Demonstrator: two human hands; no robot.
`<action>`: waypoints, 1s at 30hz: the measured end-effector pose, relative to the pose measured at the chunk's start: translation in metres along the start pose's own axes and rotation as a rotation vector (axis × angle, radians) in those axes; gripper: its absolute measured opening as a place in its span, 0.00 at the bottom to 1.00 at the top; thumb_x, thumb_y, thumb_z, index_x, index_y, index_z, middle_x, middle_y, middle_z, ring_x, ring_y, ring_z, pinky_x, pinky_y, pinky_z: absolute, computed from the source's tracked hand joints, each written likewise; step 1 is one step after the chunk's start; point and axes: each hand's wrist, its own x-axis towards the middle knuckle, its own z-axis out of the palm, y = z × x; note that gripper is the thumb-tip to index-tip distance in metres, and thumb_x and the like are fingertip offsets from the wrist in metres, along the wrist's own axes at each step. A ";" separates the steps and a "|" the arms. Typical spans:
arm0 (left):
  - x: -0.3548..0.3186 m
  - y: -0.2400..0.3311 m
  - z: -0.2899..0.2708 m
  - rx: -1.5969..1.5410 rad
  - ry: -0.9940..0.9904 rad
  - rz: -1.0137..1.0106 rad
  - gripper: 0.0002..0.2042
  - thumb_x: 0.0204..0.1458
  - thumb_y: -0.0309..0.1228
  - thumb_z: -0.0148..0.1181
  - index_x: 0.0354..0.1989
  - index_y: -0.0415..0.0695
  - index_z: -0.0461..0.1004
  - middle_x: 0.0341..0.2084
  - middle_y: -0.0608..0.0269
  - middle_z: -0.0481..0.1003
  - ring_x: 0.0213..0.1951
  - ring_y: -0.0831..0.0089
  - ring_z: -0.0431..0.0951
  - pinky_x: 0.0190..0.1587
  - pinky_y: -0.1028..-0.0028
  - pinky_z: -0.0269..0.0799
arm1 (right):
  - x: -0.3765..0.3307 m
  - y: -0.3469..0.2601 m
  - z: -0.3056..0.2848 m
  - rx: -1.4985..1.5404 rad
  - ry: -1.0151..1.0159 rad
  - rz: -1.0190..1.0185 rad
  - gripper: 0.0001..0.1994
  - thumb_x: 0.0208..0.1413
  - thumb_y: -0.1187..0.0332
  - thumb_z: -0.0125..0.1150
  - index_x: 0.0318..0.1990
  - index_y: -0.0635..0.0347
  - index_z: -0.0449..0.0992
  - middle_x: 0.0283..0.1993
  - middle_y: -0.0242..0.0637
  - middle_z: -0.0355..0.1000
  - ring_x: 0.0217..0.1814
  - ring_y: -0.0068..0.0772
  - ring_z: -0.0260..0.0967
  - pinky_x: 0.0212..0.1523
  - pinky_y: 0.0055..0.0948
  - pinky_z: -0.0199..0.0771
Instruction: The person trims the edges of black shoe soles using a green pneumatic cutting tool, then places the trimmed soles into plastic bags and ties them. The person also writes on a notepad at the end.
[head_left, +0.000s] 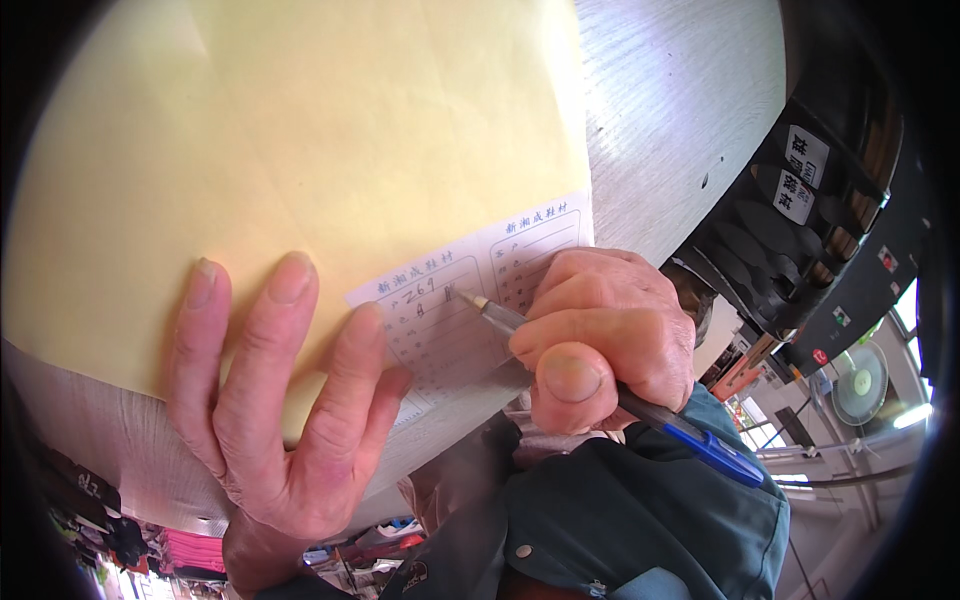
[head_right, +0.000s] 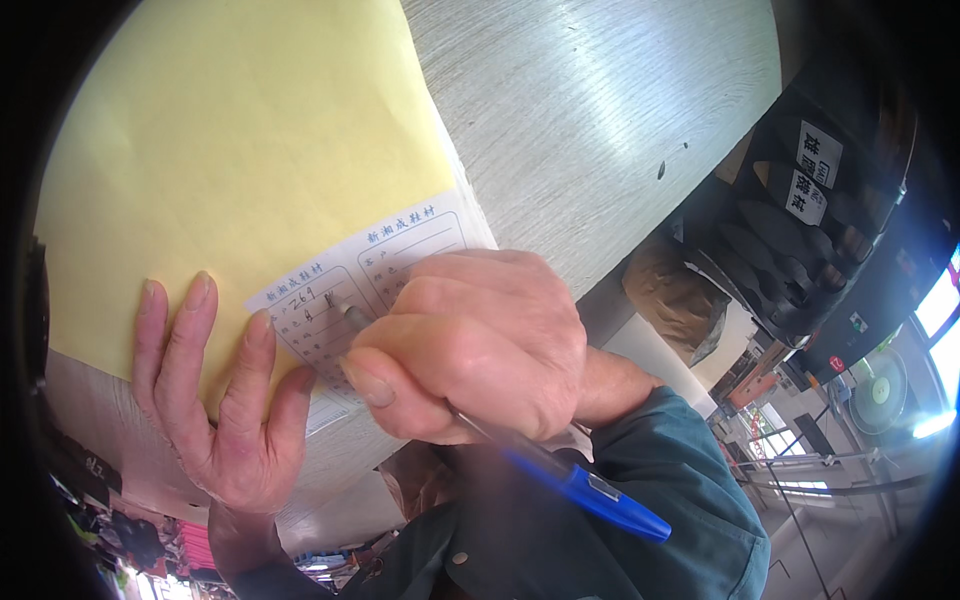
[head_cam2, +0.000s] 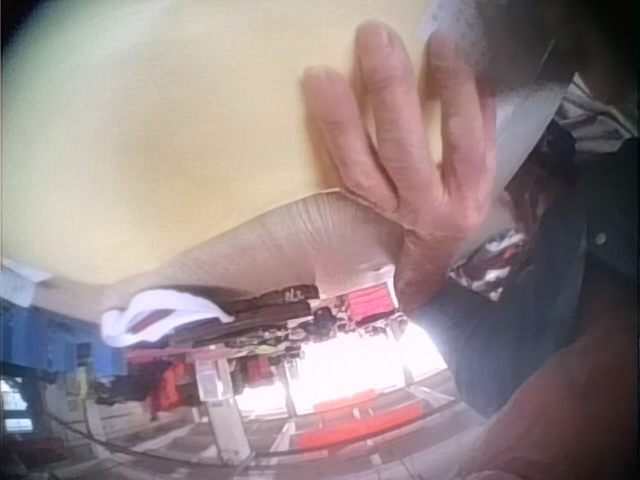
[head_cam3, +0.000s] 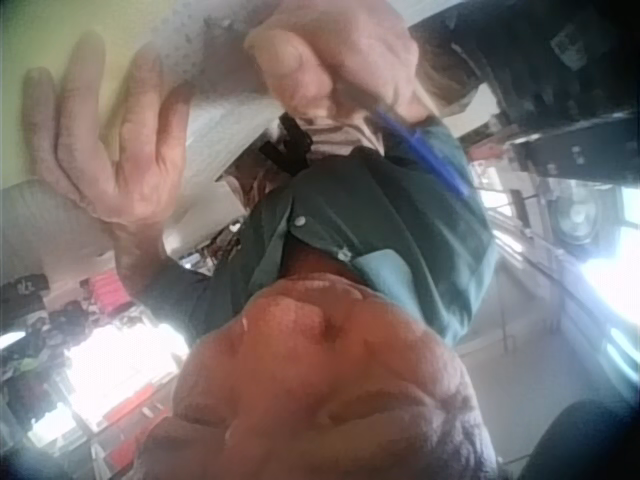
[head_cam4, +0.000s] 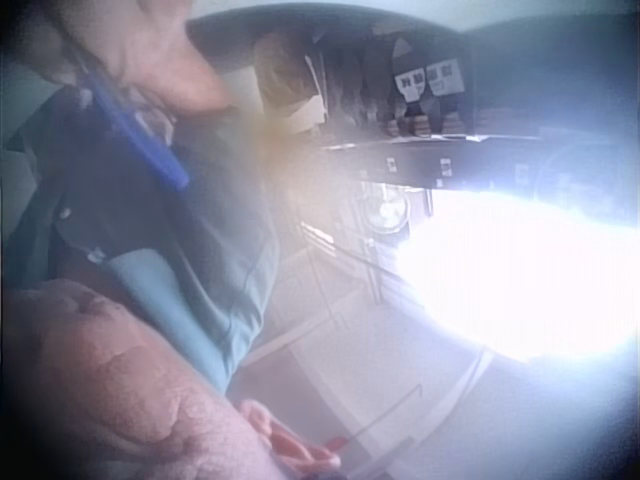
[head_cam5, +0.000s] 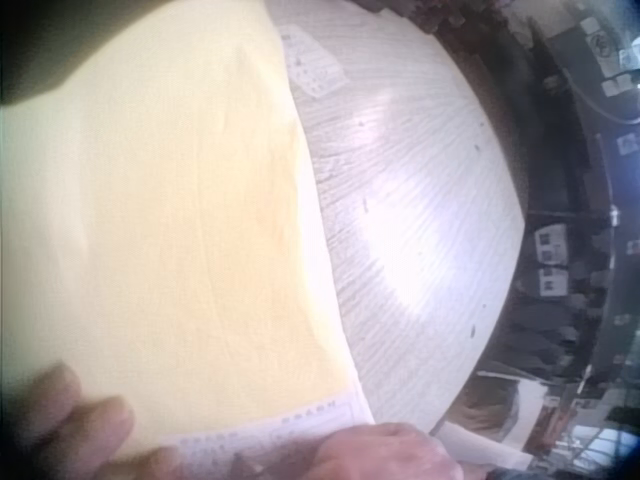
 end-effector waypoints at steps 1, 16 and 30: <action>0.000 0.000 0.000 0.000 0.001 0.003 0.25 0.52 0.27 0.76 0.60 0.44 0.78 0.66 0.47 0.72 0.71 0.40 0.65 0.70 0.47 0.68 | 0.000 -0.001 0.000 0.001 -0.001 0.009 0.06 0.58 0.77 0.69 0.34 0.66 0.76 0.22 0.36 0.72 0.17 0.35 0.68 0.16 0.33 0.65; 0.000 -0.003 0.000 0.001 0.000 0.021 0.24 0.51 0.28 0.76 0.59 0.44 0.79 0.66 0.48 0.72 0.71 0.41 0.65 0.70 0.47 0.68 | 0.001 0.000 -0.001 0.019 -0.021 -0.017 0.06 0.57 0.78 0.69 0.33 0.65 0.76 0.22 0.36 0.72 0.17 0.34 0.68 0.16 0.32 0.65; -0.001 -0.001 -0.001 -0.002 -0.018 0.000 0.23 0.53 0.29 0.75 0.58 0.44 0.79 0.66 0.48 0.72 0.71 0.40 0.65 0.69 0.48 0.68 | -0.004 0.000 0.002 0.025 0.029 -0.017 0.06 0.61 0.74 0.66 0.34 0.66 0.75 0.22 0.37 0.72 0.16 0.35 0.66 0.16 0.34 0.65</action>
